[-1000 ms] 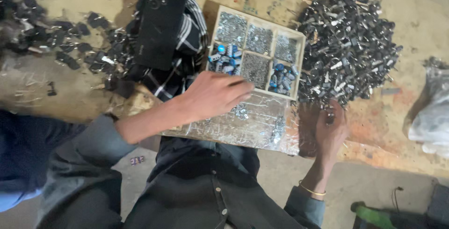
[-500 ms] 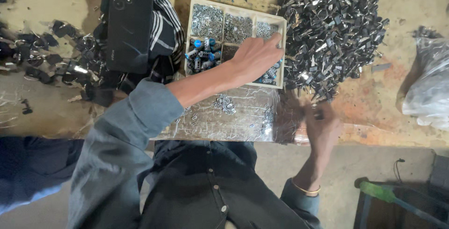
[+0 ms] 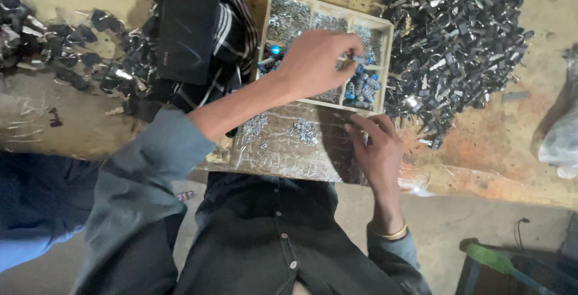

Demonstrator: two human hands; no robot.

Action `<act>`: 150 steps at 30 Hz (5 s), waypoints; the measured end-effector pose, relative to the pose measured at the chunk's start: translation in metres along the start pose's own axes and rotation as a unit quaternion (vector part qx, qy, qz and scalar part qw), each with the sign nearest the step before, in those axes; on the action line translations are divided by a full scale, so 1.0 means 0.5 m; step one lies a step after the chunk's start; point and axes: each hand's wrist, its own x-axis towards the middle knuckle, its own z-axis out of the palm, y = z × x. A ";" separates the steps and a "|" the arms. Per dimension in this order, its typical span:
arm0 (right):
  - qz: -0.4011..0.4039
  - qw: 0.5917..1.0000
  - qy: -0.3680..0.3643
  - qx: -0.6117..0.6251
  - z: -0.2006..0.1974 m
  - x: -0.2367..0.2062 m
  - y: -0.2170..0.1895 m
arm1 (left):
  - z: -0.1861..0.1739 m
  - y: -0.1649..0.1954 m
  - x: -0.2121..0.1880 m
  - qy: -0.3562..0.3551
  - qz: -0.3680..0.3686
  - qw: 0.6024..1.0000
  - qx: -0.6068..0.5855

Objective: The person sits at a workbench assembling small electrical plug components by hand. They pick blue plastic housings, insert small metal pin parts into them one at a time, press the parts into place, and set finished assemblies on the bench beside a compartment tray holding more parts.

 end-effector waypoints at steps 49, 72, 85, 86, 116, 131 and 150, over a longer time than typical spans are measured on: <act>-0.177 0.964 -0.083 0.181 0.067 0.200 -0.029 | -0.019 -0.055 -0.175 0.128 -0.123 0.960 -0.218; -0.120 0.987 -0.063 0.081 0.078 0.216 0.017 | -0.021 -0.057 -0.175 0.130 -0.128 0.959 -0.219; 0.024 0.860 -0.163 0.484 0.116 0.183 0.007 | -0.016 -0.057 -0.177 0.140 -0.106 0.959 -0.221; 0.030 0.857 -0.164 0.488 0.118 0.182 0.005 | -0.016 -0.057 -0.178 0.138 -0.112 0.959 -0.220; -0.098 0.932 -0.096 0.336 0.118 0.171 -0.020 | -0.009 -0.071 -0.189 0.138 -0.123 0.953 -0.241; -0.007 0.889 -0.160 0.428 0.114 0.180 0.002 | -0.013 -0.071 -0.182 0.145 -0.083 0.962 -0.217; -0.221 0.972 -0.074 -0.025 0.095 0.212 -0.018 | -0.008 -0.074 -0.184 0.138 -0.113 0.952 -0.247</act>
